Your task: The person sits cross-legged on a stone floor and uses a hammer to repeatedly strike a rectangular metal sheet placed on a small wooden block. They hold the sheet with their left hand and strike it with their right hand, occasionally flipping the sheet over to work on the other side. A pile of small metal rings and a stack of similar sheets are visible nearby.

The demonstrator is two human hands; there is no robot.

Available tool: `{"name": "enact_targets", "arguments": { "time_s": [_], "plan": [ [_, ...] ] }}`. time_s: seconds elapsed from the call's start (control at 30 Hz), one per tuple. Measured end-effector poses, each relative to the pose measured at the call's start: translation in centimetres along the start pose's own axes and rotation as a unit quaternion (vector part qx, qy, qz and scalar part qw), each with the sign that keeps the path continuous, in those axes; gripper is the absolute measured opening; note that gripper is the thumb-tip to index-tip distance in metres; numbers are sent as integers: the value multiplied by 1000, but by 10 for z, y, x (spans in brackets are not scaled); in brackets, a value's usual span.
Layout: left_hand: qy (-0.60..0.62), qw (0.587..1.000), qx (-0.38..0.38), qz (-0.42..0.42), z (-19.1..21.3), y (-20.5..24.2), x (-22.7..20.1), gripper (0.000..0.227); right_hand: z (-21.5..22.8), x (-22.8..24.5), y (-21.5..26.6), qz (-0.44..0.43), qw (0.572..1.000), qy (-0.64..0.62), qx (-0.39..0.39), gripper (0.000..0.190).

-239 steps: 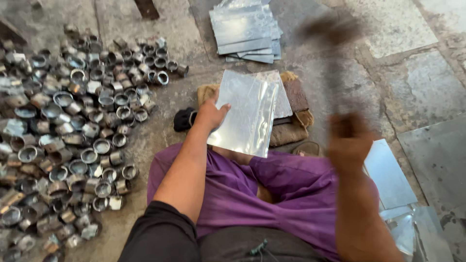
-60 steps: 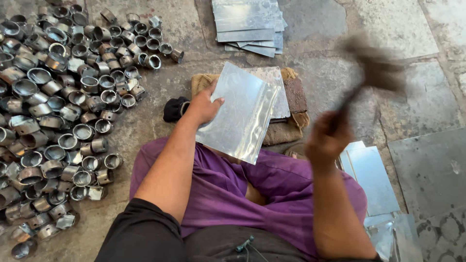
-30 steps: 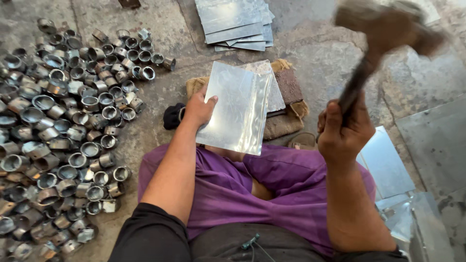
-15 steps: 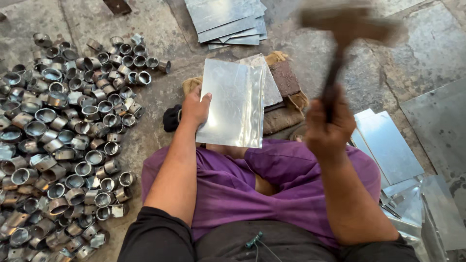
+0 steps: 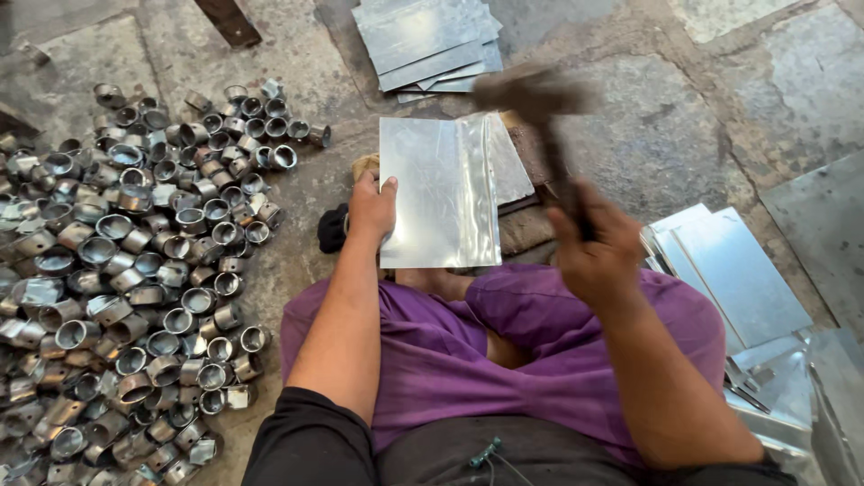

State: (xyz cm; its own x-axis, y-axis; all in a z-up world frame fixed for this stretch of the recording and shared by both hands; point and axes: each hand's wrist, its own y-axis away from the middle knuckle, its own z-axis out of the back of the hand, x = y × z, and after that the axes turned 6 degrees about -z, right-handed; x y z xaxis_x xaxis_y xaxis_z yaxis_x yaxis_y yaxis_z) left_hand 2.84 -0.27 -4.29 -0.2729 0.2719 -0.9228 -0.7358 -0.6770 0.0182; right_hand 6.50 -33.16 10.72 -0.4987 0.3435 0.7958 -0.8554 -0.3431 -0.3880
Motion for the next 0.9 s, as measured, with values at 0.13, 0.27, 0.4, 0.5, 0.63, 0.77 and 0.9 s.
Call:
{"name": "enact_targets", "arguments": {
  "time_s": [0.13, 0.27, 0.4, 0.5, 0.63, 0.77, 0.9],
  "plan": [
    [89, 996, -3, -5, -7, -10, 14, 30, 1, 1, 10, 23, 991, -117, -62, 22],
    [80, 997, 3, 13, -5, -7, 10, 31, -38, -41, 14, 77, 993, 87, 2, 27],
    [57, 997, 0, 49, 0, -1, -7, 32, -46, -42, 4, 30, 989, 123, 81, 32],
    [85, 995, -19, 50, -2, -2, -9, 31, -20, -6, -1, 42, 993, 107, 19, 36],
    [113, 991, -45, 58, -6, -5, -3, 29, 5, 14, 3, 63, 996, -43, -46, 34],
    [104, 992, -58, 32, -8, -10, 3, 27, -26, -19, 16, 60, 997, -45, -30, 21],
    [80, 995, -66, 10, -7, -7, 6, 25, -44, -30, 15, 34, 991, 104, 78, 29]
  ]
}}
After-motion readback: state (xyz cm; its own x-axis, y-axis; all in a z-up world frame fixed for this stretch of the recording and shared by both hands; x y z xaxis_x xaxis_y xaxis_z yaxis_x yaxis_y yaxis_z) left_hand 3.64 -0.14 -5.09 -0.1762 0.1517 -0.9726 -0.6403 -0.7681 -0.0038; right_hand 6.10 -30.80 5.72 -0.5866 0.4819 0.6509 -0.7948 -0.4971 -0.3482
